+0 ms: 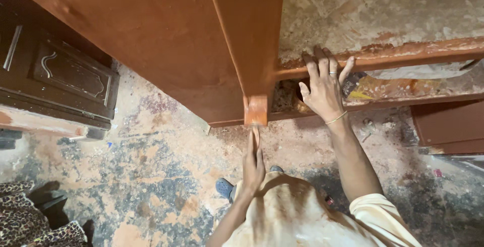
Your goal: The person paints a wooden door frame and adjacent trim with brown paint using a brush. They repeatedly dip the brush into a small paint can and apply paint to the vertical and horizontal surfaces of the frame.
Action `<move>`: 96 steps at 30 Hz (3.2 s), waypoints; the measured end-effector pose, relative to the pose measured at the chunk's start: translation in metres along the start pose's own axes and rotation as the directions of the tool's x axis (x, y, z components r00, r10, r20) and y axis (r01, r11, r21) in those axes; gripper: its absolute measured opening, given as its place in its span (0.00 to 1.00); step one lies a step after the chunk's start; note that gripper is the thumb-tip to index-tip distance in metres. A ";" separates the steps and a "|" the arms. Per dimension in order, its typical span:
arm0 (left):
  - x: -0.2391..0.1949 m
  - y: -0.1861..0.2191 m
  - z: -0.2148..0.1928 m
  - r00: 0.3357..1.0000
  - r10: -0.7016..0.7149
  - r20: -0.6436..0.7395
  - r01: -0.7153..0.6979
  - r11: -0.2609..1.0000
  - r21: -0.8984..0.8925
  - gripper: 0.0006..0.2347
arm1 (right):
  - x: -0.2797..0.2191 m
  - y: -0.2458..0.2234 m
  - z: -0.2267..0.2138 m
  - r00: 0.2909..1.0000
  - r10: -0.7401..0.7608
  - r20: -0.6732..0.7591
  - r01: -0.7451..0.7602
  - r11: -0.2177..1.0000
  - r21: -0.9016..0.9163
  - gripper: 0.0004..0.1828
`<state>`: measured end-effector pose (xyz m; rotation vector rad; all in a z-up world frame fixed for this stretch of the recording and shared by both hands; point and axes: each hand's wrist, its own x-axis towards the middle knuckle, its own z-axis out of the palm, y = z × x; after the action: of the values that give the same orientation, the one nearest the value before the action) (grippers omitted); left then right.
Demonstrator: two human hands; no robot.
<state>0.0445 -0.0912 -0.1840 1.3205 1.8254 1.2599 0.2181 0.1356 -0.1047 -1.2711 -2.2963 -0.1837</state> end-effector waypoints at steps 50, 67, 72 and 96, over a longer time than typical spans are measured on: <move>0.109 0.140 -0.090 0.768 0.592 -0.244 -0.640 0.704 -0.307 0.06 | -0.001 0.002 -0.006 1.000 -0.004 0.027 0.002 0.997 0.076 0.37; 0.091 -0.018 0.011 0.981 0.085 -0.174 -0.125 0.963 -0.238 0.13 | 0.001 0.000 -0.003 1.000 0.009 0.012 -0.009 1.000 -0.007 0.37; 0.032 -0.139 0.054 0.983 -0.178 -0.054 0.162 0.962 -0.218 0.14 | -0.002 0.000 -0.003 1.000 -0.014 -0.012 0.014 1.000 0.006 0.38; 0.168 0.177 -0.049 0.745 0.612 -0.266 -0.645 0.762 -0.052 0.14 | 0.004 -0.004 -0.006 0.993 -0.049 -0.105 0.050 0.999 0.002 0.43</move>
<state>0.0144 0.0605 0.0109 1.8613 1.4169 1.9311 0.2149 0.1341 -0.0973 -1.1744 -2.2383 -0.2561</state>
